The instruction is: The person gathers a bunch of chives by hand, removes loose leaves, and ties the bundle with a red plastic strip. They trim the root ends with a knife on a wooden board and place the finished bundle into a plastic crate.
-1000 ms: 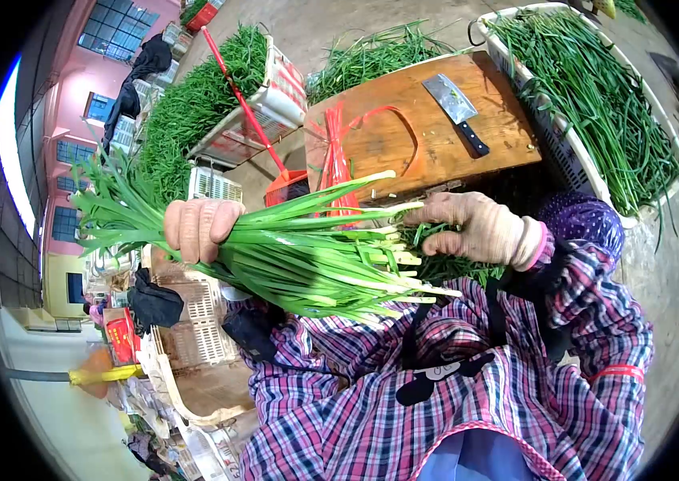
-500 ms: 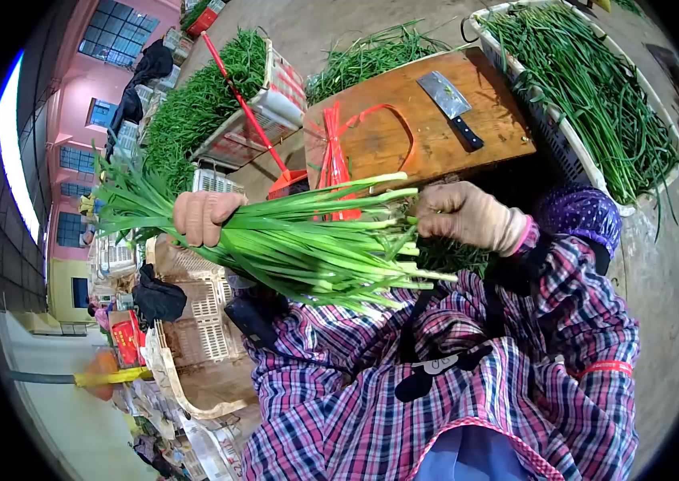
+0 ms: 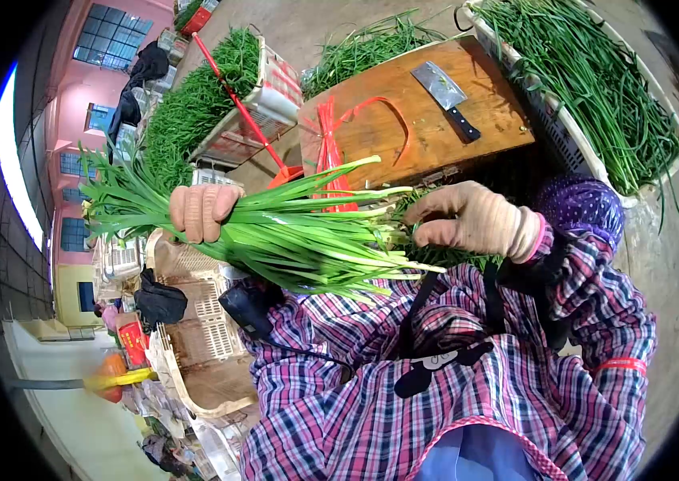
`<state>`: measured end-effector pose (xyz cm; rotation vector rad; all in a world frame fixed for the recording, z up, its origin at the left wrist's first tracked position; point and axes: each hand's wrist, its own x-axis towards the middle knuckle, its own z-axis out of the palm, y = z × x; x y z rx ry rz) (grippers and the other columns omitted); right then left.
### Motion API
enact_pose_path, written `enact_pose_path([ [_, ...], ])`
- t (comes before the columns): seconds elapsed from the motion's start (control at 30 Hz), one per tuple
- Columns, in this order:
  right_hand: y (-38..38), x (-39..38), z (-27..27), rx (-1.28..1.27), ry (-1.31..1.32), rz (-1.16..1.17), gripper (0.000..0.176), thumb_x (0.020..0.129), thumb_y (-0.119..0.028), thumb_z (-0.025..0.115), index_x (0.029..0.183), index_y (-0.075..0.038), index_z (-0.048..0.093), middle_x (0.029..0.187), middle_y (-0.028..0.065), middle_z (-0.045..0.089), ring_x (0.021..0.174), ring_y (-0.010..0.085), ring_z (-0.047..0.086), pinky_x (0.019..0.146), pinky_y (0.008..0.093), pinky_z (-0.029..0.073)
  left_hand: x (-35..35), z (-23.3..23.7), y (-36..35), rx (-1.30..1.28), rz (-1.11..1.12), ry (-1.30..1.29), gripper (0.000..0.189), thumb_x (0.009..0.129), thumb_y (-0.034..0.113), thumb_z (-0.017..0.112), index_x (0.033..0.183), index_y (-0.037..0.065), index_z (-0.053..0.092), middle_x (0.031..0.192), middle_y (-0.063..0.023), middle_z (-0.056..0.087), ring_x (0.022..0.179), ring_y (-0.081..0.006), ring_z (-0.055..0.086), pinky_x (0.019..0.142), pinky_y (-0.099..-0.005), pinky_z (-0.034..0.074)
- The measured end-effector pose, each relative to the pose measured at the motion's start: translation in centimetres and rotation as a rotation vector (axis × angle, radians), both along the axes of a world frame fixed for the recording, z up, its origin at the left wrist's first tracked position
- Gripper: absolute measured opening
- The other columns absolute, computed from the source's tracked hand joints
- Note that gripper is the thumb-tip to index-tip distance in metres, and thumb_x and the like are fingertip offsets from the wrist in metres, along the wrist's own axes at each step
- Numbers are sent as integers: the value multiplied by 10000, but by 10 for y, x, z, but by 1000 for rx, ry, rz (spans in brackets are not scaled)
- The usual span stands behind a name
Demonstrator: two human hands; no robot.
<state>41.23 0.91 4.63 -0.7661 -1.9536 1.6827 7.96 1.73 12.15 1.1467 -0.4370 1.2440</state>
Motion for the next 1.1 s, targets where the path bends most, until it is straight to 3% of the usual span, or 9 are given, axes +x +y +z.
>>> enact_pose_path([
  [0.1, -4, -29, -1, 47, -109, -18, 388, 742, -419, 727, 945, -90, 692, 789, 118, 668, 770, 235, 650, 715, 354, 497, 14, 4, 2, 2, 50, 46, 165, 872, 227, 612, 788, 134, 505, 665, 27, 589, 548, -104, 523, 766, -285, 378],
  [0.27, 0, -59, -37, -252, 131, -108, 109, 733, -151, 737, 749, -71, 666, 639, 24, 611, 588, 103, 542, 537, 285, 446, 20, 17, 10, 69, -29, 229, 239, 857, 302, 641, 765, 137, 495, 627, 22, 579, 564, -105, 529, 721, -291, 348],
  [0.43, -1, -59, -27, -544, 149, -59, 156, 745, -185, 761, 723, -75, 653, 625, -3, 594, 578, 87, 525, 524, 258, 425, 20, 10, 6, 9, 31, 243, 252, 857, 312, 643, 756, 143, 487, 636, 25, 580, 561, -110, 530, 756, -323, 351],
  [0.6, 3, -66, -44, -480, 103, -49, 175, 719, -191, 765, 733, -63, 646, 639, 20, 609, 592, 106, 542, 551, 282, 450, 19, 8, 12, 46, -24, 301, 289, 847, 338, 625, 714, 152, 448, 671, 31, 574, 571, -100, 525, 768, -316, 345],
  [0.67, 7, -63, -59, -125, -13, -135, 96, 796, -108, 697, 802, -32, 640, 679, 16, 627, 634, 95, 567, 581, 265, 466, 20, 8, -5, -32, 63, 291, 302, 840, 314, 634, 701, 154, 419, 636, 41, 518, 556, -92, 475, 779, -313, 345],
  [0.8, 21, -22, -85, 451, -512, -192, 225, 763, -269, 648, 859, -66, 633, 785, 148, 653, 769, 344, 625, 678, 428, 489, 1, 11, -25, -318, 409, 185, 299, 816, 252, 649, 707, 159, 386, 604, 56, 382, 527, -92, 363, 845, -347, 360],
  [0.93, 40, 18, -92, 617, -1052, 12, 151, 802, -111, 548, 922, -84, 635, 852, 131, 660, 785, 327, 642, 680, 428, 511, -8, 17, -29, -417, 419, 113, 317, 799, 237, 663, 711, 160, 368, 638, 55, 331, 545, -93, 328, 891, -374, 367],
  [1.0, 33, 31, -64, 744, -758, -246, 203, 806, -107, 574, 997, -92, 642, 888, 127, 659, 812, 322, 647, 676, 409, 513, -13, 14, -29, -441, 432, 108, 281, 800, 125, 607, 729, 153, 337, 684, 50, 315, 595, -94, 334, 931, -346, 346],
  [1.1, 25, 25, -17, 571, -261, -256, 282, 787, -213, 663, 1049, -123, 613, 808, 122, 649, 762, 324, 642, 647, 415, 506, -20, 5, -25, -446, 422, 95, 273, 807, 139, 607, 726, 152, 346, 684, 44, 313, 602, -94, 356, 963, -369, 350],
])
